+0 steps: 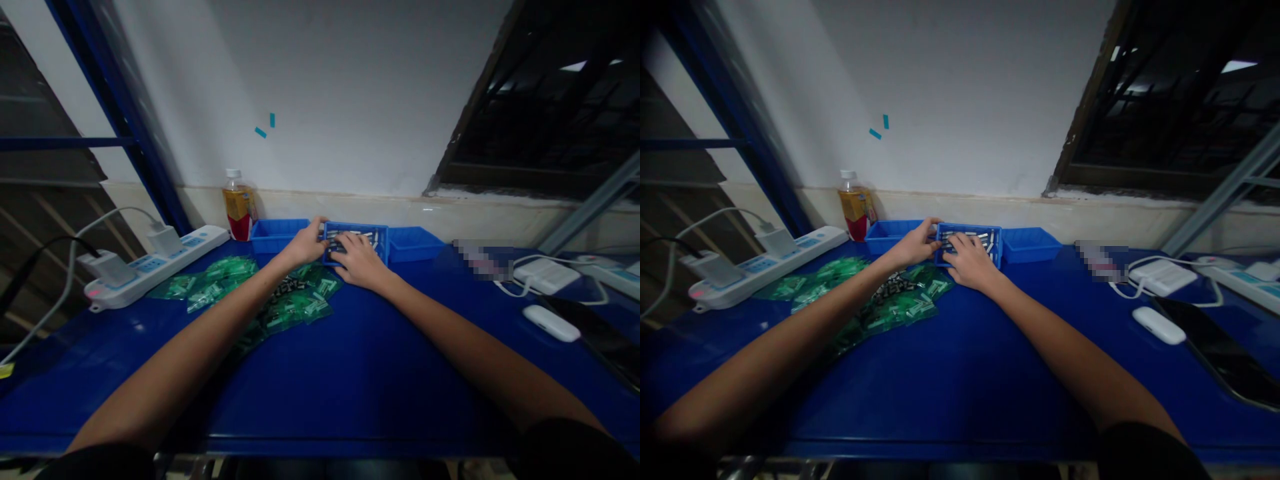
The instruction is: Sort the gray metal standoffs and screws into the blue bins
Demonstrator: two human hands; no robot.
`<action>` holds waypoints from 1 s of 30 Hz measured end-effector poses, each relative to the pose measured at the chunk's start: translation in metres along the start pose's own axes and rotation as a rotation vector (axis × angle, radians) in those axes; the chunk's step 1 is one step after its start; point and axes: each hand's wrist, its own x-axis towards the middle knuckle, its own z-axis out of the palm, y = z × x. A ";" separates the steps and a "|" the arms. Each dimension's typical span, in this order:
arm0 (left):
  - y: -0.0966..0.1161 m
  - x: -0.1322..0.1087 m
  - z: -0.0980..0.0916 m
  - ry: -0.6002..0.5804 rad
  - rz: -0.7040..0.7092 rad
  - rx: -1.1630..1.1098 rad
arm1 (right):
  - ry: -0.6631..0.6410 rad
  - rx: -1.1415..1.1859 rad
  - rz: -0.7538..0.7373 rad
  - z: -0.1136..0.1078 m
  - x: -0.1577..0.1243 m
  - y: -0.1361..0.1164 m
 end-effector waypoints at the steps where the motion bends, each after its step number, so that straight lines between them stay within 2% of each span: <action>1: 0.000 0.000 0.000 -0.001 -0.001 -0.001 | 0.003 -0.016 0.003 -0.001 0.000 -0.001; 15: 0.000 0.000 0.000 -0.011 0.014 0.008 | 0.052 -0.030 0.099 0.002 0.000 -0.004; 30: 0.003 -0.001 -0.002 -0.053 0.018 0.056 | 0.034 -0.017 0.134 0.004 -0.002 -0.006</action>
